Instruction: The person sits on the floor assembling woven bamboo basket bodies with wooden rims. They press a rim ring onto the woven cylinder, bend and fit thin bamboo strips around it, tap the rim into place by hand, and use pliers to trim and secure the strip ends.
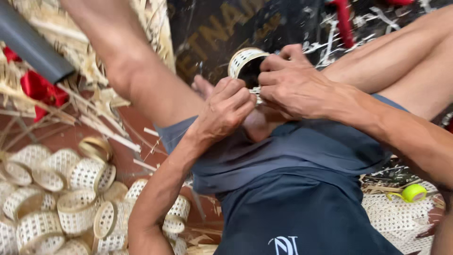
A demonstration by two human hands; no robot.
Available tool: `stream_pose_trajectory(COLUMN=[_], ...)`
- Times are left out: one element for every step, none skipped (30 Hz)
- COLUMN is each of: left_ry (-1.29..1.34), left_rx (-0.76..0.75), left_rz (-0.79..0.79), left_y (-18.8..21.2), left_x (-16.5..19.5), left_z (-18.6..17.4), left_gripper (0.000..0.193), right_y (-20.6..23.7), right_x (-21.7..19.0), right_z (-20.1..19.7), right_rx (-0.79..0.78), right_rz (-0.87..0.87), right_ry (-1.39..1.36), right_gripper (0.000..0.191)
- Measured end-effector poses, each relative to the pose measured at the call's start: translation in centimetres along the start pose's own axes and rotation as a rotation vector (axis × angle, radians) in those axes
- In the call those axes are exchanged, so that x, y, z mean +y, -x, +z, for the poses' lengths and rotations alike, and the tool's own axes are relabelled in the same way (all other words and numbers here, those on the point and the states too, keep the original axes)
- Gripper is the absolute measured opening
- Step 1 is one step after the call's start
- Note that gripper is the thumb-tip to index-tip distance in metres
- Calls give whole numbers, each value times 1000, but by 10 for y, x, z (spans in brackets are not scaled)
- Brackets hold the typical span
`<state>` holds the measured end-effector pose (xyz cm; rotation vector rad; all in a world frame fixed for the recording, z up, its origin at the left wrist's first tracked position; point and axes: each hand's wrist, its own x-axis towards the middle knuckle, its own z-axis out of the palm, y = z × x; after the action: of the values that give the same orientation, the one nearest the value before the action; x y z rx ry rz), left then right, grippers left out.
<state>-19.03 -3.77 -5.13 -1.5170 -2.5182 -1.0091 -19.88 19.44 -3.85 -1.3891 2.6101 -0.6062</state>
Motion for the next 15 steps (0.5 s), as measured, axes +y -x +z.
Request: stream_pose_trajectory(left_ry=[-3,-14,-30,-44,-35,-28,-24,-24,-24,-22,-21,-25,-30,-28,-26], left_rx=[-20,-40,-53,-66,-69,-74,-85,-69,-54,-43,-47,-46,-48,-46,-42], left_rz=[-7,-30,-49,-67,-61,-59,-60,-61,-63,-68,-79,-90,-101,-102,-103], left_y=[-3,-5,-6,-6,-7,-7,-8,-9,-10,-11,-11,-13,-14,-14,-15], left_x=[0,0,0,2,3,6,8,11,14,17,20,23,25,28,30], left_z=[5,9,12,15,18,20,21,22,23,23,24,24,25,26,27], left_gripper=[18,17,16,14,14,13,12,12,12,12,12,12,13,12,12], right_y=[3,6,11,15,20,24,27,29,32,34,36,39,41,43,44], right_x=[2,4,5,4,2,1,-1,-3,-3,-4,-4,-4,-4,-4,-4], right_z=[3,6,8,10,10,9,8,7,5,3,2,1,2,2,3], right_rx=[45,88,146,200,251,241,236,233,248,264,279,237,197,156,111], right_rz=[-15,-31,-60,-90,-118,-104,-92,-81,-74,-66,-60,-37,-14,11,22], right_ry=[85,174,177,180,181,130,74,17,-11,-43,-76,-26,21,66,17], right_gripper=[11,10,11,12,12,13,13,13,13,14,14,15,15,16,16])
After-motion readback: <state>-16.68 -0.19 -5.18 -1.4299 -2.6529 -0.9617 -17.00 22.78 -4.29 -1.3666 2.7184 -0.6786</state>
